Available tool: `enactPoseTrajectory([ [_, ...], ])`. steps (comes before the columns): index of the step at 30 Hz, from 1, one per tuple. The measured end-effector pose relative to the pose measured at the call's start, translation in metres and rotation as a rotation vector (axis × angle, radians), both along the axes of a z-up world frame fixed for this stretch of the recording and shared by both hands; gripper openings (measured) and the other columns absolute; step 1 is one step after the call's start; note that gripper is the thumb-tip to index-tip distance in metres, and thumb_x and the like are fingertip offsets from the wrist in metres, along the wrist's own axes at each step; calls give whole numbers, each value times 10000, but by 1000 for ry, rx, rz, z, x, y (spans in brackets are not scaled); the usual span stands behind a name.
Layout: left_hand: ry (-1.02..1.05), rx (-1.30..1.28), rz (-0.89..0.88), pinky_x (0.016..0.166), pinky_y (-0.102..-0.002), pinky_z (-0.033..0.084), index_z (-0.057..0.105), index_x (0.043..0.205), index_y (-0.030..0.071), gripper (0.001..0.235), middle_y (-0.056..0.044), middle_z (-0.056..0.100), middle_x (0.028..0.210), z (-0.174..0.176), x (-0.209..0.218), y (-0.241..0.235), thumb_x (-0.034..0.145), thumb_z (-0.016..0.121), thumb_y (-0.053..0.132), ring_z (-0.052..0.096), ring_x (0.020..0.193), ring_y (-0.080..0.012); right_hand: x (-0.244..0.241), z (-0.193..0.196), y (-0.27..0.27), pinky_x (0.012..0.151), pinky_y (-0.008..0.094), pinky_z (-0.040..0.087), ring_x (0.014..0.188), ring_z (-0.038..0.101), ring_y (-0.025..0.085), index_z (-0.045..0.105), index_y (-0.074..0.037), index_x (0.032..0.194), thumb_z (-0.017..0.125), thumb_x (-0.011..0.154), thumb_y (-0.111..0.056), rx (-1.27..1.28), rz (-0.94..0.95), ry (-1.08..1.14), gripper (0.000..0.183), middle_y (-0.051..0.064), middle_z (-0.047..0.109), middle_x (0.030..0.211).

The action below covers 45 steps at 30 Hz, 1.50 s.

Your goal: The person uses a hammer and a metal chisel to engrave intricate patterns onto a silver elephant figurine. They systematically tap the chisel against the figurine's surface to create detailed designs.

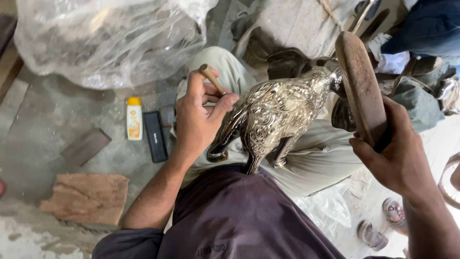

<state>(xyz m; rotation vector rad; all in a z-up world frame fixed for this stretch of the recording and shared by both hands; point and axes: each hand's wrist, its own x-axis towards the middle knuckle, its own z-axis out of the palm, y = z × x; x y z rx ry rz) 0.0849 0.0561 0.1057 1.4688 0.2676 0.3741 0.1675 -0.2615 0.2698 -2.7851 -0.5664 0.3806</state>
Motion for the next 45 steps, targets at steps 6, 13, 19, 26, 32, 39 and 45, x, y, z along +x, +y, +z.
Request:
enactPoseTrajectory([
  [6,34,28,-163,612,-272,636,498,1237,67,377,-100,793,943,20,63,-16,997,767,180,818,811,-163,24,17,14,727,459,610,850,729,370,393,30,1481,732,914,-147,-168,-79,-121,683,273,687,1095],
  [13,258,-17,-289,531,-275,627,440,1166,82,424,-112,792,812,36,104,-31,915,764,189,811,690,-165,64,21,21,716,504,555,811,664,386,429,37,1451,703,868,-43,-255,72,-345,648,280,652,1042],
  [19,358,-5,-272,507,-282,616,456,1084,61,387,-111,793,794,45,105,-39,921,772,214,810,671,-163,107,16,37,771,437,491,877,601,305,525,-30,1441,745,759,-32,-444,209,-525,716,213,658,1072],
  [26,366,70,-150,490,-271,573,455,1070,59,393,-101,772,739,46,96,-51,924,779,229,797,643,-149,128,18,51,801,381,465,950,599,247,625,-52,1350,760,758,-27,-444,411,-780,607,125,647,1087],
  [32,374,83,-127,483,-267,557,471,1063,47,387,-103,768,729,44,98,-56,932,780,240,794,641,-145,135,18,58,837,324,458,1020,593,206,611,-60,1373,715,803,24,-393,491,-915,586,95,650,1160],
  [39,351,-29,-80,486,-254,567,480,1021,40,356,-86,756,696,37,96,-59,921,770,220,768,633,-112,146,18,72,861,313,450,1042,593,198,629,-55,1308,723,871,4,-352,543,-925,450,91,649,1168],
  [45,322,96,4,504,-233,539,498,915,30,327,-63,743,675,36,92,-64,922,795,167,705,572,-96,161,17,90,833,320,450,990,610,199,686,-42,1274,725,873,3,-321,571,-879,406,80,662,1088],
])
